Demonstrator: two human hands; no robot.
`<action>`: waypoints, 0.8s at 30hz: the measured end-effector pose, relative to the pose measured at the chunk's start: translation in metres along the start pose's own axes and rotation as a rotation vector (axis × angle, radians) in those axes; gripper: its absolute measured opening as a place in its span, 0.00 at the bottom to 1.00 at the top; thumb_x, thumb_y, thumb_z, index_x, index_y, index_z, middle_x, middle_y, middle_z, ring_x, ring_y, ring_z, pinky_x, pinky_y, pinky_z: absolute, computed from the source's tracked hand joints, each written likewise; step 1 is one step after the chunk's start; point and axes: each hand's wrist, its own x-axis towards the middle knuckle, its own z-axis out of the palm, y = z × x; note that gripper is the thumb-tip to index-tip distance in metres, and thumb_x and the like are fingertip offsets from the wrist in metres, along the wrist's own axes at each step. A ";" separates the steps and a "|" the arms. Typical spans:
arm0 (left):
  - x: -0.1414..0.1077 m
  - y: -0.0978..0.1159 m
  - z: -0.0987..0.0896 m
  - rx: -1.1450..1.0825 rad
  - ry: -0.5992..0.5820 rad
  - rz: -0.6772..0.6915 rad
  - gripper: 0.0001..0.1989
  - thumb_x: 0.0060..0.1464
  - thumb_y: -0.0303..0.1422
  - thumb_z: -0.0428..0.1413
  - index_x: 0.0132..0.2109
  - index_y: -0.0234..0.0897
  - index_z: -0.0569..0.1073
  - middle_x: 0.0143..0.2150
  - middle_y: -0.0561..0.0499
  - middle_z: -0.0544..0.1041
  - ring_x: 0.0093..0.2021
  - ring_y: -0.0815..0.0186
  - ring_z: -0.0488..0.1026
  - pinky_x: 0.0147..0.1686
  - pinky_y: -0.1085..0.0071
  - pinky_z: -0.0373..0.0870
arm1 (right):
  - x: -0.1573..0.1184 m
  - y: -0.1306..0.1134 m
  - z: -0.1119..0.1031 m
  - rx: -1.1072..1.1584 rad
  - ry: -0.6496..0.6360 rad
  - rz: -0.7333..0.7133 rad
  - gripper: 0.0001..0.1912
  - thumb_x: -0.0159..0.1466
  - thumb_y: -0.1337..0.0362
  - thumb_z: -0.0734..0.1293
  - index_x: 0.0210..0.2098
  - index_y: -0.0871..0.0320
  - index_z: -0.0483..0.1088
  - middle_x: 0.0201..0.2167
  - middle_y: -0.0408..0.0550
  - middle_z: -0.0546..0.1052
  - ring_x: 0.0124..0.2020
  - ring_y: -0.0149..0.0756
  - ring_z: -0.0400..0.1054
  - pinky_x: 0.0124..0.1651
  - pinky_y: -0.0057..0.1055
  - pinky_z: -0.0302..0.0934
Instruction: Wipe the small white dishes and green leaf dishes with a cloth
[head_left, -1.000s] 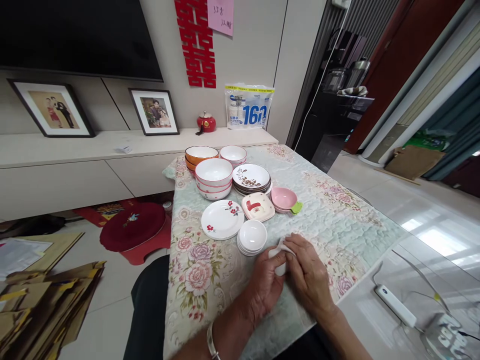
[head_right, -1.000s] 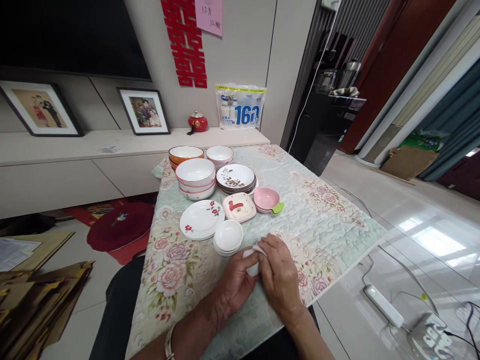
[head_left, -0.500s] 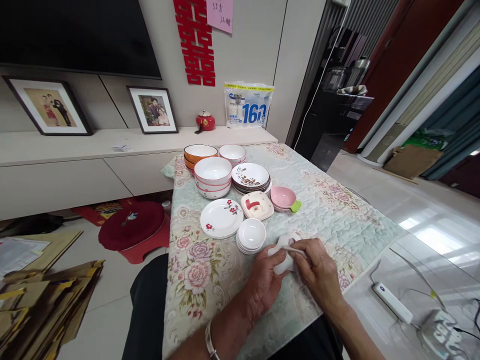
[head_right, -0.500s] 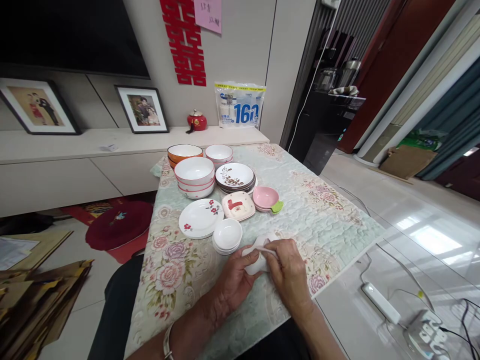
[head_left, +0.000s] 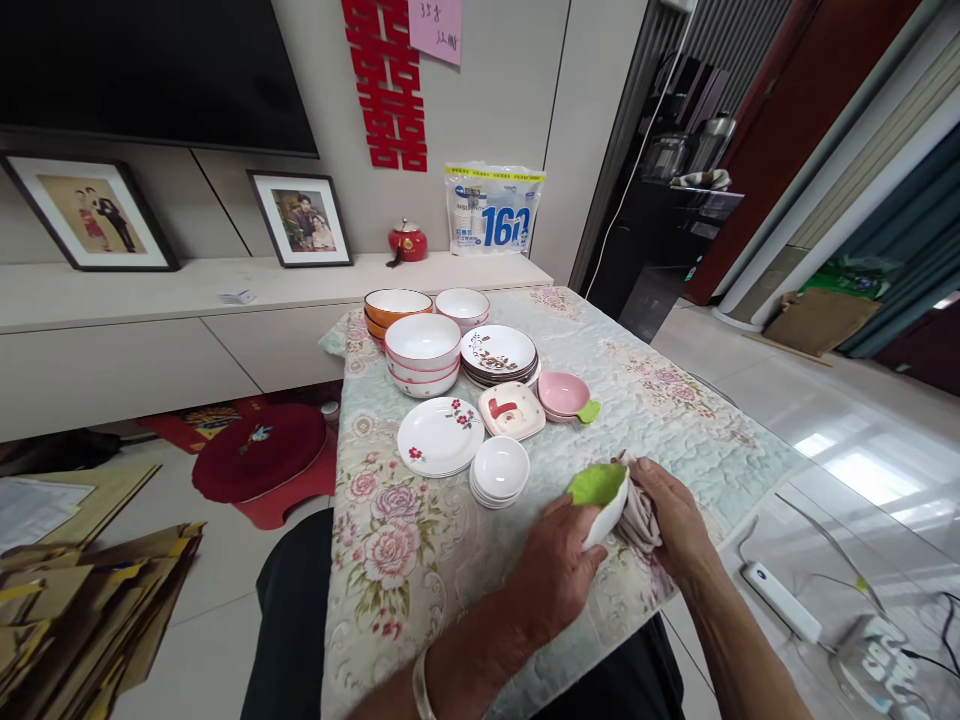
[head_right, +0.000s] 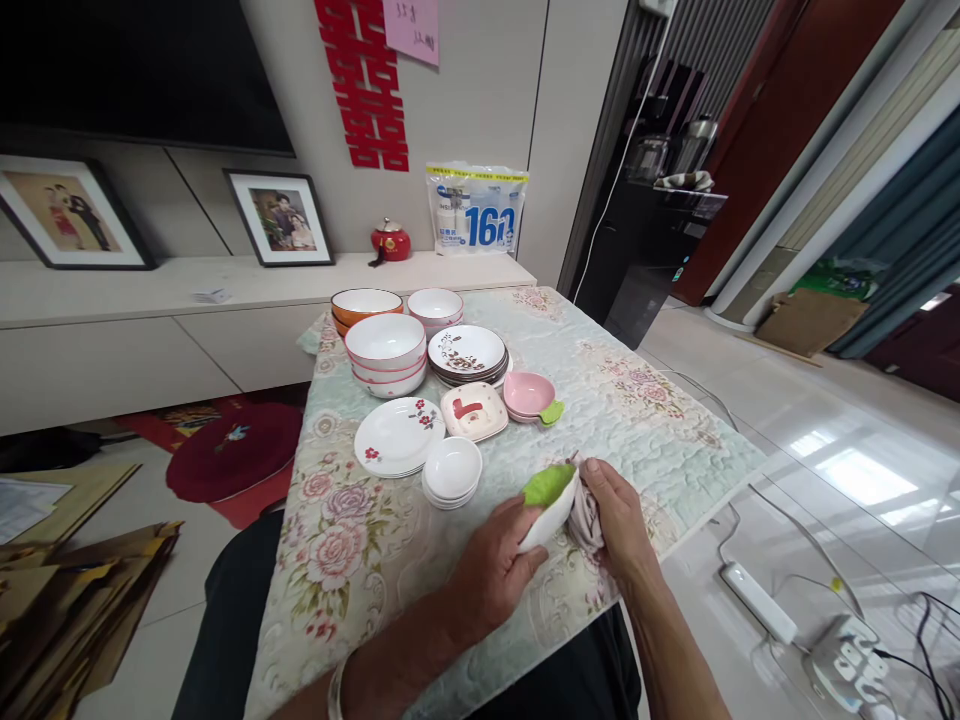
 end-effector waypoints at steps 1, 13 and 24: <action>-0.001 -0.004 0.001 0.114 -0.044 0.086 0.17 0.56 0.26 0.55 0.53 0.36 0.75 0.48 0.41 0.79 0.54 0.51 0.72 0.62 0.53 0.56 | 0.001 -0.001 -0.001 -0.014 -0.037 0.004 0.25 0.63 0.43 0.64 0.40 0.59 0.76 0.31 0.49 0.80 0.33 0.42 0.73 0.34 0.34 0.67; -0.003 -0.023 0.009 0.313 -0.075 0.145 0.45 0.44 0.20 0.58 0.69 0.30 0.53 0.75 0.33 0.44 0.74 0.41 0.32 0.70 0.40 0.37 | 0.011 0.009 -0.004 -0.241 0.038 0.026 0.20 0.55 0.56 0.68 0.44 0.59 0.76 0.36 0.47 0.80 0.35 0.42 0.72 0.37 0.33 0.65; 0.008 0.006 0.005 -1.092 -0.044 -0.514 0.38 0.40 0.24 0.60 0.61 0.40 0.62 0.52 0.41 0.76 0.48 0.46 0.77 0.42 0.51 0.74 | 0.003 -0.015 0.009 -0.148 -0.091 -0.046 0.21 0.59 0.51 0.70 0.46 0.60 0.76 0.35 0.47 0.80 0.31 0.37 0.71 0.32 0.30 0.64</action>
